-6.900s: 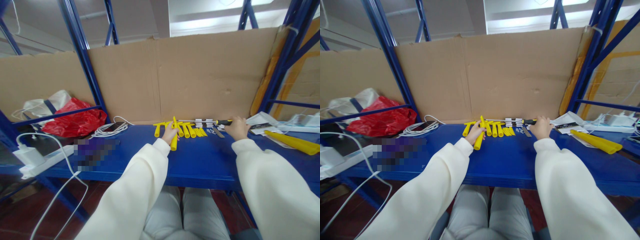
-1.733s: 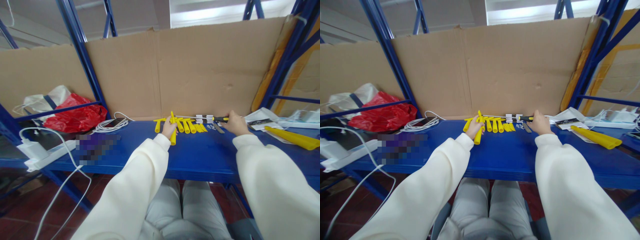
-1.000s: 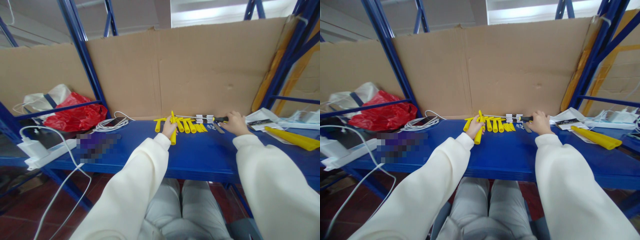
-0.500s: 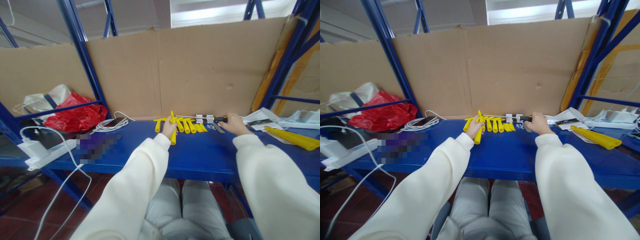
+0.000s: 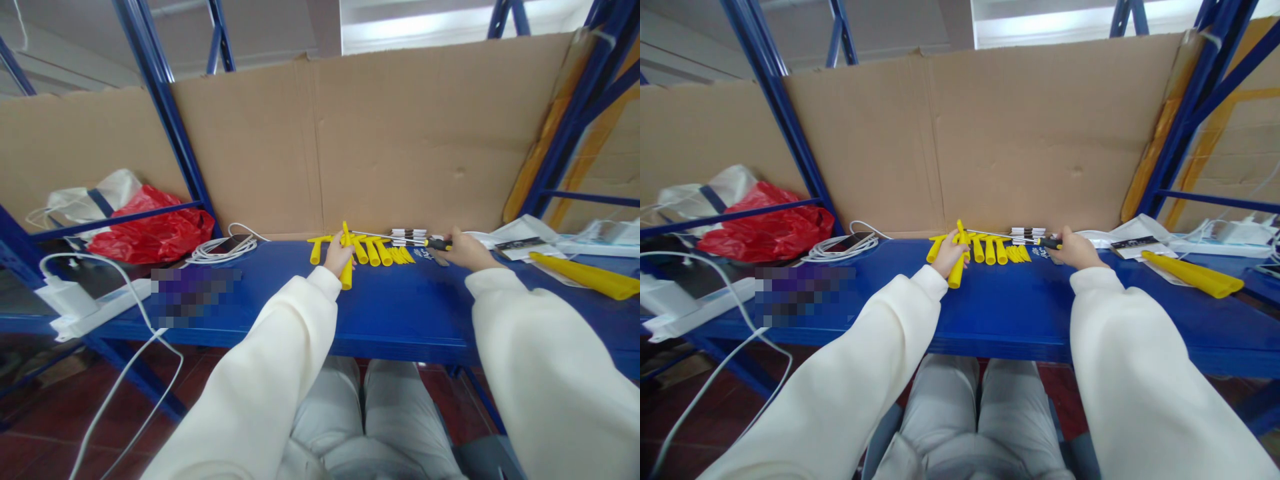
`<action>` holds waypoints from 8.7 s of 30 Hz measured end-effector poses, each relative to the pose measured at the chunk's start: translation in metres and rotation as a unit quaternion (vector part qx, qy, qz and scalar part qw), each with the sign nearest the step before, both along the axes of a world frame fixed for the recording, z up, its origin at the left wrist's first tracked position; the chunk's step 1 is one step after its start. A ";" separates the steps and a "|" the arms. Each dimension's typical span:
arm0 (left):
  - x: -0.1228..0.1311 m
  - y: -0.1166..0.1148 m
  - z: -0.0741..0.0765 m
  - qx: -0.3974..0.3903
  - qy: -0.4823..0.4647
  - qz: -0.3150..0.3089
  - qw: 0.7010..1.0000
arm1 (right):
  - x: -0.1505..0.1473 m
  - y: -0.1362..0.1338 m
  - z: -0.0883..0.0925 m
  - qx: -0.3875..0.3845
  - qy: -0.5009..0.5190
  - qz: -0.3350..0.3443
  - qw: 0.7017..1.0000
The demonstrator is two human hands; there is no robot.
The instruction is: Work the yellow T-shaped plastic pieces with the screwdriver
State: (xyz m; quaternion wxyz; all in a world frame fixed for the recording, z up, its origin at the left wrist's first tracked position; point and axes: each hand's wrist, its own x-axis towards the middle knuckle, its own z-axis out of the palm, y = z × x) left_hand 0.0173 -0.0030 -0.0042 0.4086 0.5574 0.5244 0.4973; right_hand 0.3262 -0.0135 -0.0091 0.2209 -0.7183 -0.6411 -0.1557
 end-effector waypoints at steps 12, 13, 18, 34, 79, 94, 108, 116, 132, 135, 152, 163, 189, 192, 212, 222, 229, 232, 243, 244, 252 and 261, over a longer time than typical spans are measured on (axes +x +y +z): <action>0.001 0.001 -0.002 0.009 -0.017 0.003 1.000 | 0.000 0.003 0.003 0.006 -0.006 0.057 0.998; 0.001 0.001 -0.002 0.009 -0.017 0.002 1.000 | 0.001 0.003 0.003 0.010 -0.012 0.063 0.998; 0.001 -0.001 -0.001 0.008 -0.017 -0.001 1.000 | 0.004 0.004 0.001 -0.012 -0.003 0.049 0.999; 0.000 0.003 -0.002 0.007 -0.002 -0.003 1.000 | 0.001 0.003 0.002 0.037 0.004 0.058 0.998; 0.001 -0.001 0.000 -0.001 -0.010 -0.012 1.000 | 0.004 0.006 0.000 -0.015 -0.001 0.043 0.999; 0.002 -0.003 0.000 -0.005 0.011 -0.011 1.000 | 0.004 0.009 -0.001 -0.016 -0.016 0.054 0.998; 0.000 0.000 -0.003 0.008 0.005 -0.016 1.000 | 0.011 0.017 -0.006 -0.033 0.023 0.110 0.993; 0.000 0.004 -0.005 0.007 0.010 -0.014 1.000 | 0.005 0.012 -0.001 -0.046 0.033 0.063 0.996; 0.001 0.003 -0.006 0.014 0.015 -0.016 1.000 | 0.008 0.015 -0.007 -0.037 0.011 0.054 0.998; 0.001 0.004 -0.007 0.019 0.015 -0.010 1.000 | 0.008 0.016 -0.008 -0.035 0.024 0.058 0.997; 0.001 0.002 -0.005 0.013 0.024 -0.011 1.000 | 0.001 0.008 0.001 -0.051 -0.006 0.029 0.998; 0.000 0.006 -0.008 0.022 0.025 -0.028 0.999 | 0.003 0.010 0.000 -0.052 0.008 0.031 0.998; 0.001 0.003 -0.003 0.027 -0.043 -0.009 0.999 | -0.004 0.003 0.000 -0.053 -0.036 0.026 0.998; 0.001 0.004 -0.003 0.024 -0.037 -0.006 0.999 | -0.006 0.002 0.000 -0.049 -0.044 0.040 0.997; 0.001 0.005 -0.006 0.032 0.004 -0.013 0.999 | -0.040 0.007 -0.009 -0.080 -0.048 0.162 0.982; 0.001 0.004 -0.006 0.035 -0.005 -0.029 0.999 | -0.032 0.010 -0.011 -0.143 0.066 0.246 0.956; 0.001 0.008 -0.008 0.035 0.018 -0.017 0.999 | -0.032 0.010 -0.013 -0.137 0.103 0.272 0.947; 0.001 0.006 -0.008 0.030 0.028 -0.022 0.999 | -0.033 0.011 -0.013 -0.146 0.104 0.267 0.947; 0.008 -0.002 -0.009 0.054 0.092 -0.114 0.988 | -0.054 0.008 -0.012 -0.042 0.130 0.273 0.952; 0.008 -0.003 -0.010 0.058 0.099 -0.121 0.986 | -0.058 0.008 -0.012 -0.022 0.134 0.280 0.950; 0.012 -0.009 -0.008 0.073 0.126 -0.173 0.974 | -0.085 0.010 -0.020 0.084 0.175 0.333 0.923; 0.012 -0.005 -0.012 0.072 0.117 -0.235 0.962 | -0.092 0.000 -0.016 0.111 0.154 0.323 0.927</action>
